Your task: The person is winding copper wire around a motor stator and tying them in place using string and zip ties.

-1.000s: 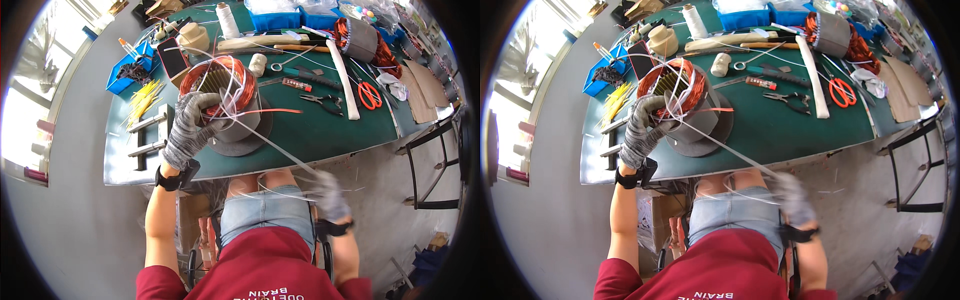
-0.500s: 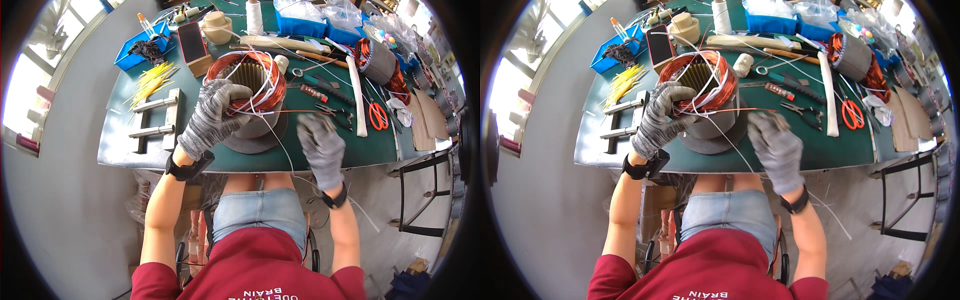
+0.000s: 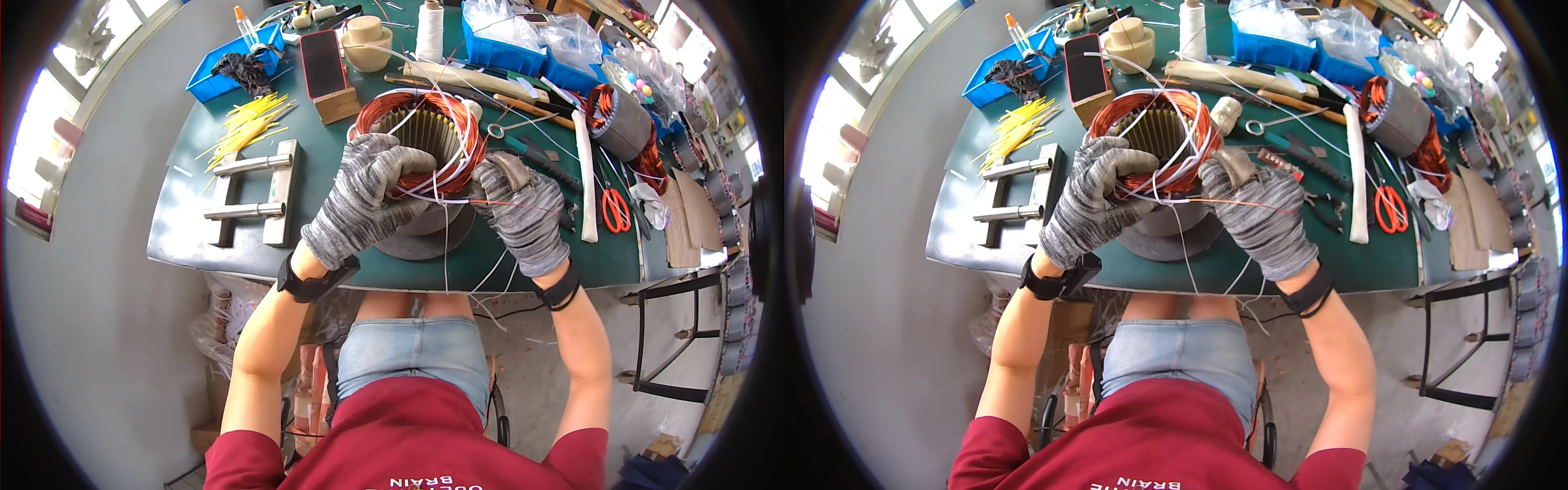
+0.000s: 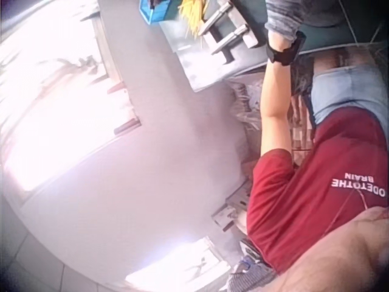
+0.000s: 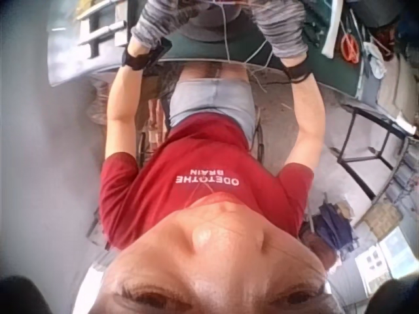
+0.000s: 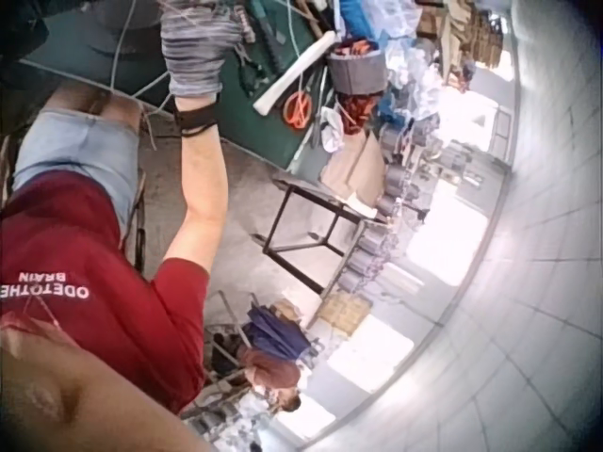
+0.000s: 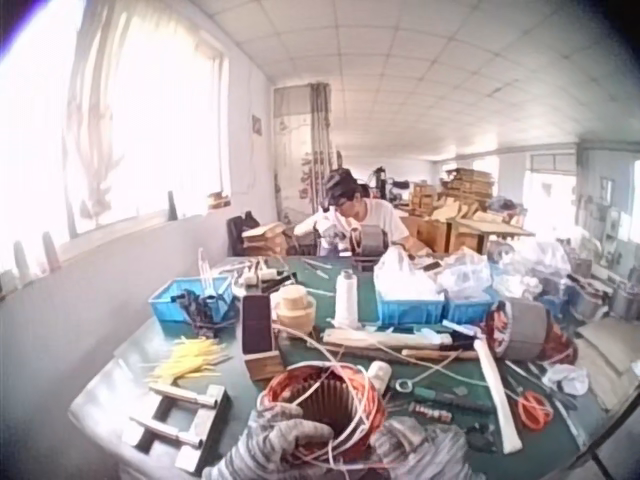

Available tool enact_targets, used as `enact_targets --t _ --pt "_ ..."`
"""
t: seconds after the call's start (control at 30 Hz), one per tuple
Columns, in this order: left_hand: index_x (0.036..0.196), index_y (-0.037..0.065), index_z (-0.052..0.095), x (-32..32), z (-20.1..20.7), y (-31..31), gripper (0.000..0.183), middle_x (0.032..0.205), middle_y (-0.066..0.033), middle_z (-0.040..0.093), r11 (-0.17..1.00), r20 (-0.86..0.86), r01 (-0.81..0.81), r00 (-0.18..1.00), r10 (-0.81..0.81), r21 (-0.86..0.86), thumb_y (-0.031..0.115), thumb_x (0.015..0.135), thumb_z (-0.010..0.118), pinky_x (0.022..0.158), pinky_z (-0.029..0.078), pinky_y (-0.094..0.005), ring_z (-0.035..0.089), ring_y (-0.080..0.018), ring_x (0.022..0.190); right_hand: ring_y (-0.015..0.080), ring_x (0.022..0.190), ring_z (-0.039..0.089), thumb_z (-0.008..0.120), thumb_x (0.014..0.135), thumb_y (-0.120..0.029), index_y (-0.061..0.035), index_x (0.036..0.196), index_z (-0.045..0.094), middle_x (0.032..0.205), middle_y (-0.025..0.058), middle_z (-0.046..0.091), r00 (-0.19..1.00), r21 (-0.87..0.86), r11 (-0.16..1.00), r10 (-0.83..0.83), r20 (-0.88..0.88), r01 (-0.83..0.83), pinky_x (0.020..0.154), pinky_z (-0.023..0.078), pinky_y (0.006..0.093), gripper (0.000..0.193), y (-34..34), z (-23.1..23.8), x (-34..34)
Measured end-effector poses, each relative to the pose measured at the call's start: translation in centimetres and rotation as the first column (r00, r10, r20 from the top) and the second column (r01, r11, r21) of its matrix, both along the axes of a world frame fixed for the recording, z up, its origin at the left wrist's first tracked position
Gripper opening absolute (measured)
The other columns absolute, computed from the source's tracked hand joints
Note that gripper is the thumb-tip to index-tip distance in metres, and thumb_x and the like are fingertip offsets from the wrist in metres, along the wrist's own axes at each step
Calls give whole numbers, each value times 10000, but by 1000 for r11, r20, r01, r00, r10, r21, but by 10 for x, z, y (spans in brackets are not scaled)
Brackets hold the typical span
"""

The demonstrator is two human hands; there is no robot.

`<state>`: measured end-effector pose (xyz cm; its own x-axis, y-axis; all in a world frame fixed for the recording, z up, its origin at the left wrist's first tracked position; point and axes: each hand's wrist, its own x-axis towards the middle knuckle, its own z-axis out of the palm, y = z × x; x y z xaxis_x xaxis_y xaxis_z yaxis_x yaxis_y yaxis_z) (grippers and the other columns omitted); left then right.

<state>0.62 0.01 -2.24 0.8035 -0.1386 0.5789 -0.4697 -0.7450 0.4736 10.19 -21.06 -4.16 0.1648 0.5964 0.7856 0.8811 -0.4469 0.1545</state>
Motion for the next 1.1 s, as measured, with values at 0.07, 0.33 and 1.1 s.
enact_targets --t 0.07,0.33,1.1 --pt "1040 87 609 1 -2 1 448 1013 -83 563 1000 5 3 1000 -3 -5 126 626 774 907 370 -361 485 -272 1007 233 708 625 644 751 -101 -88 984 604 957 79 623 999 -18 1000 21 49 -20 560 494 328 237 0 1 11" --pt "1026 88 613 5 -3 1 426 1017 -60 595 1000 25 23 999 -24 1 116 630 766 929 358 -388 485 -274 1010 297 754 626 696 670 -46 -53 916 603 853 127 633 927 255 965 141 -348 -52 689 507 346 263 2 -15 27" --pt "1057 74 608 4 -2 3 440 1012 -76 581 999 44 53 998 -53 3 127 650 764 922 372 -365 496 -262 1010 284 821 590 700 754 -257 -45 975 622 867 116 621 818 -19 965 211 -535 -261 749 471 384 316 -7 7 4"
